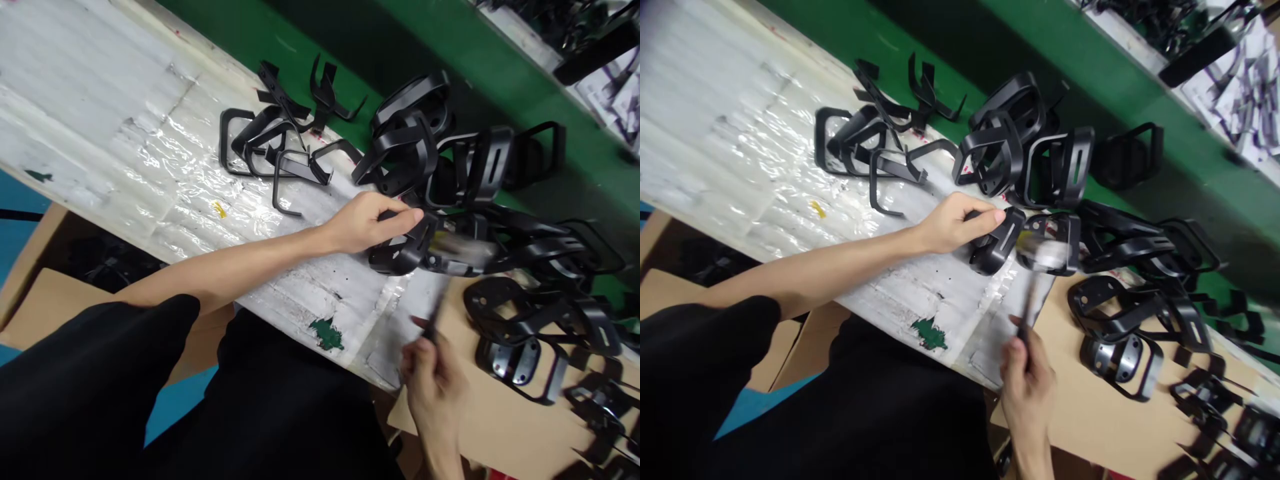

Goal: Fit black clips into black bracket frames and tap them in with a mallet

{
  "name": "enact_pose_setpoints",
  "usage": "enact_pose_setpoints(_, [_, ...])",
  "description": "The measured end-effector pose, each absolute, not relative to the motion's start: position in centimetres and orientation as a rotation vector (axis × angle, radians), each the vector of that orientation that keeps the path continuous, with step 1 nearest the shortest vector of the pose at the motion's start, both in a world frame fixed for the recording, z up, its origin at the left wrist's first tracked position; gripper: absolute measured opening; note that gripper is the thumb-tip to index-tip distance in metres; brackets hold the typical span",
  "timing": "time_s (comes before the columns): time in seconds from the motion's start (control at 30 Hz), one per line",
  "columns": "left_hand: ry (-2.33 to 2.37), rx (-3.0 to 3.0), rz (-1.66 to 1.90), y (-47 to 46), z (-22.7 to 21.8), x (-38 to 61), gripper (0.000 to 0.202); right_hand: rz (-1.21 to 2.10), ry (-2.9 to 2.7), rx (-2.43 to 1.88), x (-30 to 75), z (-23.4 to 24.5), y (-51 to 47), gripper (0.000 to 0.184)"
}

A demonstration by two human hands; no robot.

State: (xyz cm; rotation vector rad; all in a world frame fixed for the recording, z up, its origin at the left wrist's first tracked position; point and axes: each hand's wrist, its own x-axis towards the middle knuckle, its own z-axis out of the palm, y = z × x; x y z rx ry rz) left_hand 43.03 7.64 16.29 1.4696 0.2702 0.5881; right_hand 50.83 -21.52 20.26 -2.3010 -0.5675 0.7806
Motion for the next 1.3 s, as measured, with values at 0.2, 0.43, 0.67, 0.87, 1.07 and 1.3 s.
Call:
enact_pose_setpoints(0.2, [0.299, 1.486, 0.595, 7.7, 16.0, 43.1, 0.054, 0.770, -0.582, -2.389, 50.8, 20.1, -21.7, 0.054])
enact_pose_setpoints(0.43, [0.253, 1.505, 0.614, 7.6, 16.3, 43.1, 0.052, 0.942, -0.679, -2.319, 50.4, 20.0, -21.2, 0.057])
enact_pose_setpoints(0.67, [0.239, 1.507, 0.612, 7.4, 15.9, 43.1, 0.051, 0.914, -0.652, -2.319, 50.1, 20.0, -21.1, 0.057])
enact_pose_setpoints(0.87, [0.229, 1.298, 0.550, 7.6, 16.7, 43.0, 0.053, 0.915, -0.481, -2.183, 50.3, 20.3, -21.8, 0.048])
enact_pose_setpoints(1.07, [0.226, 0.672, 0.367, 8.8, 19.6, 42.3, 0.055, 0.817, -0.326, -1.840, 49.0, 20.0, -23.5, 0.036])
enact_pose_setpoints(1.3, [0.280, 0.442, 0.293, 9.3, 22.3, 41.4, 0.059, 0.869, -0.365, -1.821, 48.8, 19.7, -22.7, 0.036])
